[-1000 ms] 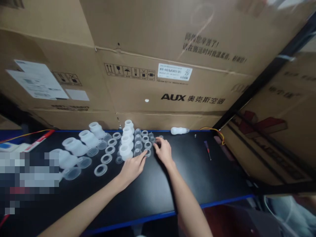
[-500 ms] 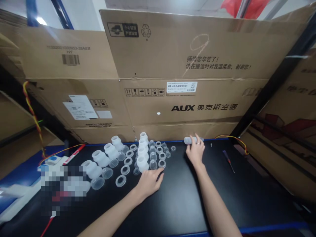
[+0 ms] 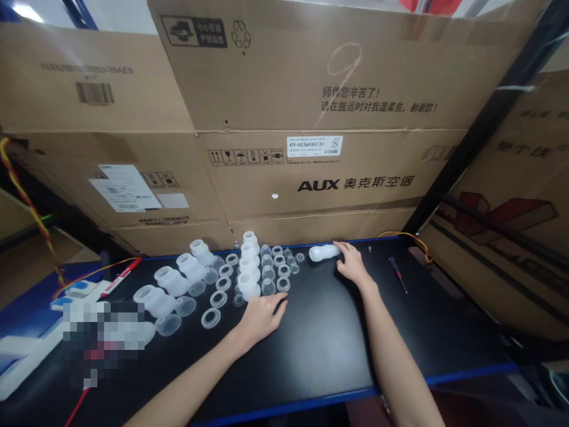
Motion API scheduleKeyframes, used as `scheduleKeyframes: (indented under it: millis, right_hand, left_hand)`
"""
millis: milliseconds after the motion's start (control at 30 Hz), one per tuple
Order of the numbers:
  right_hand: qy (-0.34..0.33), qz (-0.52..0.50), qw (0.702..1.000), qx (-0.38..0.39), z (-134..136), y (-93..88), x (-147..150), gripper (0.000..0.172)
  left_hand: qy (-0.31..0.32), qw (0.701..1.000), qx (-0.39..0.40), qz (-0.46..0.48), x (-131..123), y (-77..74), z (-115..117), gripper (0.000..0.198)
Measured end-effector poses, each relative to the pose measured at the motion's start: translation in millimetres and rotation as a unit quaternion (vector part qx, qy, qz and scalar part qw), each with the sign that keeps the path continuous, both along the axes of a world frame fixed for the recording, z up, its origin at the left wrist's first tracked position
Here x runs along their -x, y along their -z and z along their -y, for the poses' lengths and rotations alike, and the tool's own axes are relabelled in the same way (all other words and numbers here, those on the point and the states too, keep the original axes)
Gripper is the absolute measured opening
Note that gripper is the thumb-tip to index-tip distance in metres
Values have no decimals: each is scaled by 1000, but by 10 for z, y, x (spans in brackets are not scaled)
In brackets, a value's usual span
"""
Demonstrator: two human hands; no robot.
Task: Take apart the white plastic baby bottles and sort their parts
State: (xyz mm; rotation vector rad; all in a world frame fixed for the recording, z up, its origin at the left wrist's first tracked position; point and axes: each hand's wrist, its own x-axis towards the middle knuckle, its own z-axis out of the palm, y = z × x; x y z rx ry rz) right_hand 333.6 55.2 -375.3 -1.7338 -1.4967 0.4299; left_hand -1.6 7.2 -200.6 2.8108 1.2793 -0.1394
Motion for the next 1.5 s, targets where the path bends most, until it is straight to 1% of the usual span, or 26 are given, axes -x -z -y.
scheduleKeyframes:
  millis: [67,167,233,300,367,500,533,600,667,733,767,833,900,933,1000,1033,1100,1133,1167,1200,1233,1267,1333,1367,1433,1500]
  right_hand:
    - [-10,-20,1000,20,33,56,-112,61]
    - [-26,-78,996,41,97,82,-243,51]
    - [-50,-165,984,45,150,54,-308,46]
    - [-72,-278,957,41,206,-17,-364,49]
    - [-72,-372,925,23,252,-135,-395,57]
    - [-8,-484,873,-65,289,-488,-267,60]
    - [-12,-507,859,-76,293,-594,-181,61]
    - [-63,-534,840,-68,313,-816,46,64]
    - [-132,-547,824,-68,362,-1034,310,66]
    - [-229,-551,801,-50,434,-1217,566,65]
    - [-276,-548,789,-38,473,-1285,680,62]
    - [-338,-546,767,-22,541,-1365,868,55]
    - [-352,-569,743,-15,580,-1372,996,54]
    - [-347,-588,730,-12,585,-1354,1035,56]
    - [-317,-626,713,-13,566,-1301,1052,62]
    - [-286,-640,713,-25,542,-1271,1027,65]
    - [-197,-653,728,-66,475,-1216,919,72]
    - [-147,-653,738,-89,439,-1191,848,76]
    - [-105,-646,748,-106,407,-1169,780,78]
    - [-80,-634,761,-112,383,-1150,725,76]
    - [-74,-612,780,-110,371,-1135,695,70]
    - [-91,-580,803,-100,370,-1127,695,64]
    - [-185,-489,850,-63,403,-1131,792,52]
    - [-244,-438,864,-45,431,-1141,880,49]
    - [-342,-355,870,-31,498,-1164,1090,46]
    - [-387,-313,866,-45,557,-1169,1281,49]
  left_hand:
    - [1,1000,-3,-3,-4,-9,0,34]
    - [1,1000,-5,-3,-3,-18,0,34]
    - [2,1000,-3,4,3,-21,2,32]
    - [7,1000,3,20,11,-24,7,31]
    - [17,999,6,50,15,-34,15,29]
    - [26,990,-1,139,-6,-78,58,33]
    - [18,986,1,167,-18,-88,78,36]
    - [-16,973,31,229,-49,-102,130,47]
    - [-70,946,98,301,-85,-110,196,69]
    - [-117,907,186,359,-126,-127,262,89]
    - [-135,888,226,378,-147,-145,289,90]
    - [-156,860,290,390,-185,-204,318,75]
    - [-167,834,352,391,-211,-291,312,59]
    - [-173,812,395,394,-217,-338,301,58]
    - [-182,739,509,401,-211,-419,283,63]
    - [-184,694,574,394,-199,-444,284,65]
    - [-167,609,693,347,-164,-452,316,65]
    - [-152,579,736,316,-146,-438,342,63]
    - [-136,561,764,289,-130,-414,370,61]
    - [-123,555,775,277,-118,-387,394,60]
    - [-119,559,771,282,-110,-362,411,61]
    - [-122,569,757,299,-107,-341,416,63]
    - [-142,591,719,337,-104,-323,396,67]
    - [-152,599,705,349,-103,-325,373,69]
    - [-164,609,685,364,-96,-336,321,71]
    - [-162,614,676,374,-85,-338,279,72]
